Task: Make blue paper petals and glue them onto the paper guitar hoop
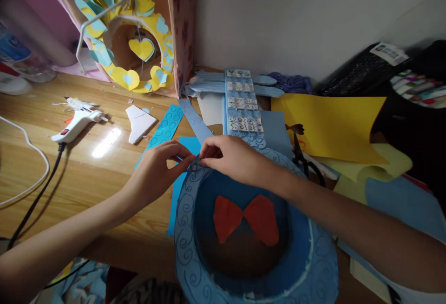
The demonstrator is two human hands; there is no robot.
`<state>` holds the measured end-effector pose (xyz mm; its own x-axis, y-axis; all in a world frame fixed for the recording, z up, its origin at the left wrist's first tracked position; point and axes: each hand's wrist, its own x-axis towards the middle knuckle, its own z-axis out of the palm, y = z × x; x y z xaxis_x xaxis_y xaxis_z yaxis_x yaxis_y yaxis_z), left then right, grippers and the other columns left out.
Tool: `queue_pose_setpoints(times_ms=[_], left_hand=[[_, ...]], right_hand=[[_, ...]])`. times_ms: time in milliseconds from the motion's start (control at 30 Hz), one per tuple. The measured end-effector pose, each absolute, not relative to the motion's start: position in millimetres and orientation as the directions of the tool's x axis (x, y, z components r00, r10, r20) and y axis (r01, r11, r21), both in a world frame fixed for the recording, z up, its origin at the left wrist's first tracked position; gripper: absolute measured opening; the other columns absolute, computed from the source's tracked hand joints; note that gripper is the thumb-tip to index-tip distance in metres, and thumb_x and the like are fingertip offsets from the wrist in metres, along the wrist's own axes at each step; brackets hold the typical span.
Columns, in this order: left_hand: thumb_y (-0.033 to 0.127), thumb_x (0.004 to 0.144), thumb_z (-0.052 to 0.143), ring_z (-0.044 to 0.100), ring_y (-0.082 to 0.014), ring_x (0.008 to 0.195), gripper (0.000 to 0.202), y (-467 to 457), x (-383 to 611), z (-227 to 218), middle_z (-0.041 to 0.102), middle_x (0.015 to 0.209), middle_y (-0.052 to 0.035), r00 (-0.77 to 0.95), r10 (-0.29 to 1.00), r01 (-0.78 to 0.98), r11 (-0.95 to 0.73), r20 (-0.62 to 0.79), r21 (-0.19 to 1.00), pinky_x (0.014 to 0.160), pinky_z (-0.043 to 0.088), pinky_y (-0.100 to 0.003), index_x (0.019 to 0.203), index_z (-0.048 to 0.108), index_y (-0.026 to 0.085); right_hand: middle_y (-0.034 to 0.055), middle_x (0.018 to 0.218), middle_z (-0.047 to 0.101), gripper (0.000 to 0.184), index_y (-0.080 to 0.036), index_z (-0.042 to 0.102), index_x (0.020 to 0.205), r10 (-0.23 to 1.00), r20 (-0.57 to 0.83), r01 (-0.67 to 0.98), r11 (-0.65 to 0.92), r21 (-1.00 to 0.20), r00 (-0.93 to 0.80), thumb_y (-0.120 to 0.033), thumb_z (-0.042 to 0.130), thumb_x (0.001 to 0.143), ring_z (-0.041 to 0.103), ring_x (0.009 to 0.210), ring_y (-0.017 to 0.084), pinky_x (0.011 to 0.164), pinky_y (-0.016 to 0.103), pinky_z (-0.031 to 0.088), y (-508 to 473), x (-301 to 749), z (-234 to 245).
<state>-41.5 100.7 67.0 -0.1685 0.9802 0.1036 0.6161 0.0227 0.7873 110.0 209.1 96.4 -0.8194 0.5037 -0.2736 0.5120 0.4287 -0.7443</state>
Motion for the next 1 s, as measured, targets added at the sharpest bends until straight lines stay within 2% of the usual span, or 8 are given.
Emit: queue_pose_setpoints(times_ms=[333, 567, 767, 1000], left_hand=[[0.023, 0.084, 0.057, 0.061, -0.0148, 0.071, 0.012, 100.6, -41.2, 64.3, 0.067, 0.074, -0.0018, -0.165, 0.985, 0.579, 0.057, 0.048, 0.813, 0.065, 0.047, -0.028, 0.075, 0.065, 0.018], [0.027, 0.081, 0.062, 0.061, -0.0136, 0.077, 0.010, 101.4, -45.3, 62.9, 0.066, 0.083, -0.0023, -0.081, 0.994, 0.532, -0.018, 0.072, 0.847, 0.070, 0.049, -0.027, 0.084, 0.066, 0.018], [0.020, 0.076, 0.065, 0.061, -0.0141, 0.079, 0.007, 105.4, -48.7, 65.9, 0.065, 0.085, -0.0032, -0.040, 0.998, 0.543, -0.013, 0.041, 0.839, 0.073, 0.049, -0.029, 0.082, 0.067, 0.016], [0.016, 0.077, 0.061, 0.060, -0.0155, 0.079, 0.007, 108.0, -45.9, 69.0, 0.066, 0.084, -0.0044, -0.050, 0.998, 0.577, -0.009, 0.046, 0.817, 0.074, 0.046, -0.031, 0.079, 0.068, 0.016]], right_hand=[[-0.0021, 0.073, 0.065, 0.005, -0.023, 0.062, 0.078, 0.471, -0.294, 0.502, 0.411, -0.761, -0.832, -0.027, 0.059, 0.080, 0.062, 0.070, 0.015, 0.063, 0.027, 0.047, 212.9, 109.5, 95.5], [-0.0018, 0.071, 0.064, 0.005, -0.022, 0.061, 0.077, 0.470, -0.318, 0.499, 0.333, -0.800, -0.824, -0.026, 0.061, 0.079, 0.061, 0.070, 0.015, 0.064, 0.027, 0.047, 213.8, 108.5, 96.5], [-0.0010, 0.071, 0.063, 0.007, -0.021, 0.063, 0.077, 0.468, -0.302, 0.494, 0.370, -0.787, -0.830, -0.026, 0.059, 0.080, 0.060, 0.070, 0.015, 0.063, 0.028, 0.045, 215.6, 108.4, 95.9], [-0.0015, 0.071, 0.065, 0.007, -0.021, 0.063, 0.077, 0.486, -0.282, 0.496, 0.395, -0.774, -0.827, -0.025, 0.059, 0.081, 0.061, 0.070, 0.014, 0.063, 0.027, 0.046, 214.7, 109.2, 92.7]])
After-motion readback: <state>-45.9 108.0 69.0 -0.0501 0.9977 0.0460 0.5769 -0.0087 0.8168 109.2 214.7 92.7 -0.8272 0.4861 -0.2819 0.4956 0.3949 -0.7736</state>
